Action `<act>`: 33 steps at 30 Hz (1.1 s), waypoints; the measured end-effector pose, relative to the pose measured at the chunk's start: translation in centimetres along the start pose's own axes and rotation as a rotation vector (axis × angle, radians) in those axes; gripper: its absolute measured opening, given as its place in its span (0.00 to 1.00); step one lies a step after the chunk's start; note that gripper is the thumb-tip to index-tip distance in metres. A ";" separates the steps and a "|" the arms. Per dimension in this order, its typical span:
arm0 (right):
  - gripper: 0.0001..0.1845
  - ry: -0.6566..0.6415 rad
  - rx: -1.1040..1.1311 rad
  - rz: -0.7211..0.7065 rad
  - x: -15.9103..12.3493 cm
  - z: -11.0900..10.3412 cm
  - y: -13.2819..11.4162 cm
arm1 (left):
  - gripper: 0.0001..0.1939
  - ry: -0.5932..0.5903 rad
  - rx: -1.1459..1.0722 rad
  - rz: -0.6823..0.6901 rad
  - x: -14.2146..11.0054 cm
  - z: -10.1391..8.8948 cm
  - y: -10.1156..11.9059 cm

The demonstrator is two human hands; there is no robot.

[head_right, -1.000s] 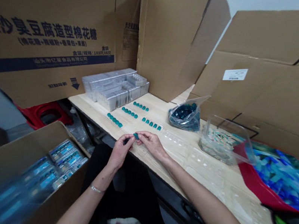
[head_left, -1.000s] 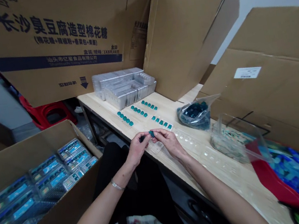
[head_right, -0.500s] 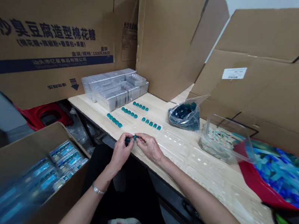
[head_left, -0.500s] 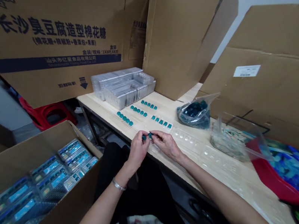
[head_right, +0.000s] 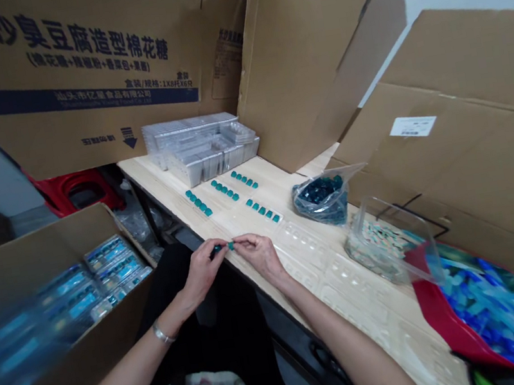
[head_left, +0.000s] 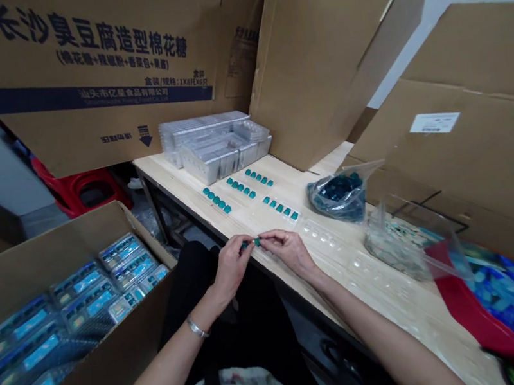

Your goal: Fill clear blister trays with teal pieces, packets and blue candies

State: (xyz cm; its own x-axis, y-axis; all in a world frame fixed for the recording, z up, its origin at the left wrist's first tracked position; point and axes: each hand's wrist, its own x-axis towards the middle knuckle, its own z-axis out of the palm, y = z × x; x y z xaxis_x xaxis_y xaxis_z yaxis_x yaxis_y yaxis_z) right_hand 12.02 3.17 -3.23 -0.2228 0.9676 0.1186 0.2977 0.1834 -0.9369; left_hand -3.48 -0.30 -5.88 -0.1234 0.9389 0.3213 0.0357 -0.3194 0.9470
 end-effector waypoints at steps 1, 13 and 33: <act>0.10 0.026 -0.063 -0.056 0.6 -0.2 0.1 | 0.06 0.017 -0.006 -0.011 0.0 -0.3 -0.2; 0.11 -0.126 -0.964 -0.323 8.2 1.1 0.6 | 0.10 -0.154 0.406 0.240 0.8 -1.3 -3.4; 0.07 -0.141 -0.508 -0.453 3.4 1.8 -3.0 | 0.18 0.019 -0.971 -0.579 2.2 -1.6 0.0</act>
State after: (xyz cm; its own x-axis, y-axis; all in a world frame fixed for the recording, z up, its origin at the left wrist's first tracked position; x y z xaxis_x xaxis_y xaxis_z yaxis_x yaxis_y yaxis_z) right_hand 8.67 5.55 -0.62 -0.5360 0.7509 0.3859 0.5366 0.6559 -0.5310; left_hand -5.30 1.54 -5.15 0.1135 0.9785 -0.1722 -0.8163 0.1907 0.5453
